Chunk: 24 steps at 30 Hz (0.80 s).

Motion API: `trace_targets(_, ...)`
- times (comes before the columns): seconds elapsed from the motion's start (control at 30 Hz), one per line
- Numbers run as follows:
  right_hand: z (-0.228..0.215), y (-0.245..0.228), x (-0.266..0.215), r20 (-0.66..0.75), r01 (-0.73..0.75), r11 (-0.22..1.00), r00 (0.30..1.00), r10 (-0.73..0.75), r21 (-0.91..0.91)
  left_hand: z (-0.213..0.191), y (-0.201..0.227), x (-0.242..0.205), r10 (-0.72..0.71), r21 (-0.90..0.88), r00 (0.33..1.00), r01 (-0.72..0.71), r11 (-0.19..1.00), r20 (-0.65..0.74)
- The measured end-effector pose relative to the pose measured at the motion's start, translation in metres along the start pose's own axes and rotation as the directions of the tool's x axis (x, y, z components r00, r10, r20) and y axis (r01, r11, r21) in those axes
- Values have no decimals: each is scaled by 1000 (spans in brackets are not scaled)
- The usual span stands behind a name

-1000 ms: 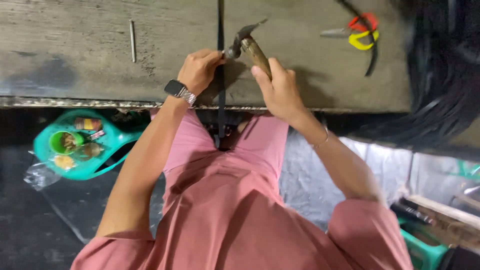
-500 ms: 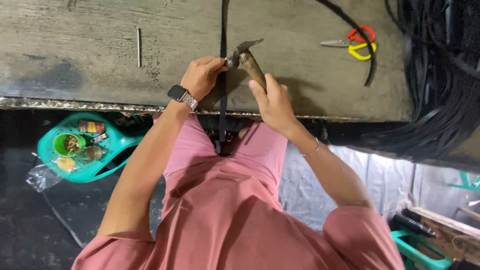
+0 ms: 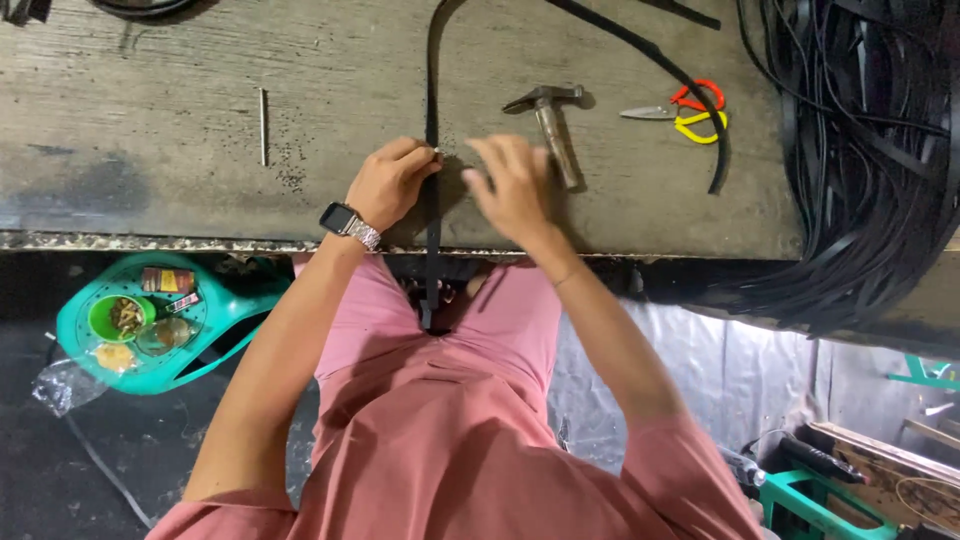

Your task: The person hammers nails into a black leather strip placed on a wooden workbench. They repeatedly pick up nails, position them on the strip, and strike them with a hammer. The person also briefly moves a pile of leather strips aside and retrieves another strip to continue the process.

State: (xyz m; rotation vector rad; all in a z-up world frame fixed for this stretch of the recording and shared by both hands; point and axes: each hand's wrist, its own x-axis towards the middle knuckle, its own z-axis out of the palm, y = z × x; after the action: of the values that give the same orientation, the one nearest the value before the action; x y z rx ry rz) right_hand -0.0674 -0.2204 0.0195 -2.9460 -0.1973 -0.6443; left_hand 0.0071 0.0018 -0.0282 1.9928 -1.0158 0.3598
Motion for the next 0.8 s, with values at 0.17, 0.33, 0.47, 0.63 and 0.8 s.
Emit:
trace_targets(0.17,6,-43,17,141,-6,968,990,-31,252,-3,1,-3,-95,-57,994,98,994,44)
trace_targets(0.33,-9,-51,17,130,-41,960,991,5,277,-22,11,25,-536,-540,841,419,730,-72)
trace_targets(0.47,-10,-54,19,89,-23,955,996,-3,297,-36,0,29,-597,-705,794,361,610,-110)
trace_targets(0.63,-16,-48,-2,149,-20,944,988,-31,330,-35,25,23,-453,-618,889,321,718,-64)
trace_targets(0.8,-20,-42,-11,145,-6,919,988,-56,394,-37,31,16,-421,-567,904,311,763,-72)
